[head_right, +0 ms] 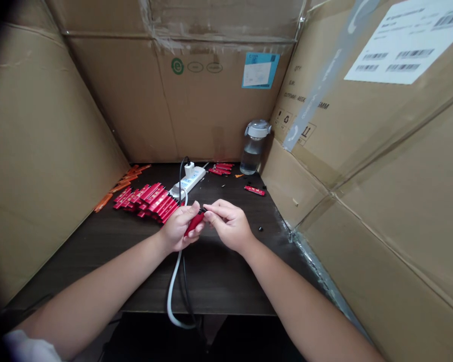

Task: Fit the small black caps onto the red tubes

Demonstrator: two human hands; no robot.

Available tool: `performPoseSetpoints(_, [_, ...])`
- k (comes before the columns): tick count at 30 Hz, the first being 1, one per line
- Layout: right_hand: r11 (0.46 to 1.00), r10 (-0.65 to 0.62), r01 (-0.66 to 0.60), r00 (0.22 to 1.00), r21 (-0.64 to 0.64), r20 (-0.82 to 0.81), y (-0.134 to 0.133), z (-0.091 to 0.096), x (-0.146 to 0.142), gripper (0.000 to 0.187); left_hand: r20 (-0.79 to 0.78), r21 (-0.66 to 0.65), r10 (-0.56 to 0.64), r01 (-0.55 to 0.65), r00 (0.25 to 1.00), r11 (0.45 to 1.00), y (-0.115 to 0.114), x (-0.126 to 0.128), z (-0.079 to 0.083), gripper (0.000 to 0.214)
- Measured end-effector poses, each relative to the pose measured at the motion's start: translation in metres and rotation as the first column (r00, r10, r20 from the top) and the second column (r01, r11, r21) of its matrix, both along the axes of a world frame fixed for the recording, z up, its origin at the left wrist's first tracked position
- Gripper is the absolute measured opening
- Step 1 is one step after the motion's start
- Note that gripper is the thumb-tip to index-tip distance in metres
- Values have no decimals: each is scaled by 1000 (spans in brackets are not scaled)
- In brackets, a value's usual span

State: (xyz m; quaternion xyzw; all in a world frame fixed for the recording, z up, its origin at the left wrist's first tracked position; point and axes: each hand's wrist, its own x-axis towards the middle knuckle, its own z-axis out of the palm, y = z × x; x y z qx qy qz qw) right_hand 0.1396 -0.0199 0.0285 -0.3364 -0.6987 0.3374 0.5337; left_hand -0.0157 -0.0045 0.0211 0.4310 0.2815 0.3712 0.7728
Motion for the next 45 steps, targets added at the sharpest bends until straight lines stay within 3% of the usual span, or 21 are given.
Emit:
performPoseSetpoints(12, [961, -20, -33, 982, 274, 190, 4, 1, 9, 20, -14, -65, -35, 34, 999, 997, 0, 0, 1, 44])
performPoseSetpoints(27, [930, -30, -93, 945, 355, 327, 4, 3, 14, 19, -24, -148, -126, 121, 992, 982, 2, -1, 1, 46])
performPoseSetpoints(37, [890, -134, -78, 897, 450, 421, 0, 3, 13, 15, -27, -148, -80, 75, 996, 986, 2, 1, -1, 44])
performPoseSetpoints(45, [916, -80, -63, 939, 397, 335, 2, 2, 11, 17, -46, -91, -65, 61, 997, 994, 1, 2, -2, 43])
